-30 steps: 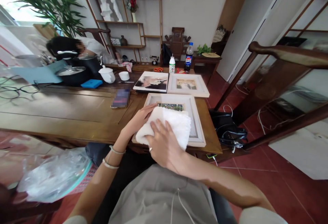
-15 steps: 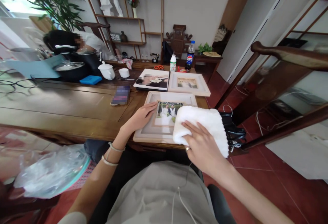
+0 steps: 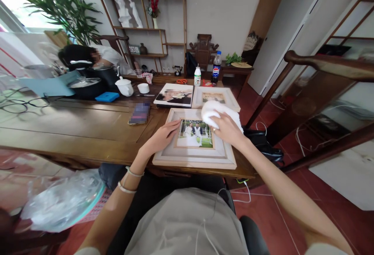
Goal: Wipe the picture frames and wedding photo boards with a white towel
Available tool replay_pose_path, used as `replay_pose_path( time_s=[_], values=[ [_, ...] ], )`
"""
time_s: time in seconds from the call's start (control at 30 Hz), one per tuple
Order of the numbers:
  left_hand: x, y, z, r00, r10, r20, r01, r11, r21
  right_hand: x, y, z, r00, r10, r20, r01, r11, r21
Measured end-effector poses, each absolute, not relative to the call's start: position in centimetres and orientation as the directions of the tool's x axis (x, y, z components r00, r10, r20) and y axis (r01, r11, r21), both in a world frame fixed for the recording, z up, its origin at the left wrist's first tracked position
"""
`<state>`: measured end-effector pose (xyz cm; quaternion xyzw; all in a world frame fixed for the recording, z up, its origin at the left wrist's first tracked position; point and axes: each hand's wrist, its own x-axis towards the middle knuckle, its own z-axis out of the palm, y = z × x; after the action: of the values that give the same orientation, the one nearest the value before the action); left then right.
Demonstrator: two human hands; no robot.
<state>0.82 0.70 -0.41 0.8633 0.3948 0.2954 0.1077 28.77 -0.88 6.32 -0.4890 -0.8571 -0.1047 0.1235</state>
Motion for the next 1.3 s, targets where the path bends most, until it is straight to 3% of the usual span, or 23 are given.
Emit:
replay_pose_path(
  time_s=[0.23,0.37,0.5,0.67,1.07,1.3],
  values=[
    [0.8,0.7,-0.4,0.512,0.752,0.415,0.621,-0.658,0.426,26.9,0.5,5.3,-0.576,0.787,0.221,0.817,0.563,0.126],
    [0.9,0.8,-0.5,0.503,0.748,0.434,0.616,-0.662,0.427,25.9,-5.8,6.0,-0.633,0.762,0.134,0.773,0.633,0.052],
    [0.9,0.7,-0.5,0.503,0.750,0.430,0.621,-0.660,0.423,24.7,-12.6,7.2,-0.595,0.801,0.072,0.801,0.598,-0.034],
    [0.8,0.6,-0.3,0.515,0.741,0.430,0.606,-0.670,0.428,23.7,-13.5,6.4,-0.660,0.738,0.142,0.732,0.674,-0.102],
    [0.6,0.8,-0.3,0.531,0.740,0.413,0.610,-0.672,0.419,26.4,1.7,5.8,-0.577,0.793,0.197,0.817,0.565,0.119],
    [0.6,1.0,-0.6,0.525,0.749,0.404,0.615,-0.662,0.428,24.7,-1.8,5.8,-0.635,0.761,0.130,0.771,0.616,0.160]
  ],
)
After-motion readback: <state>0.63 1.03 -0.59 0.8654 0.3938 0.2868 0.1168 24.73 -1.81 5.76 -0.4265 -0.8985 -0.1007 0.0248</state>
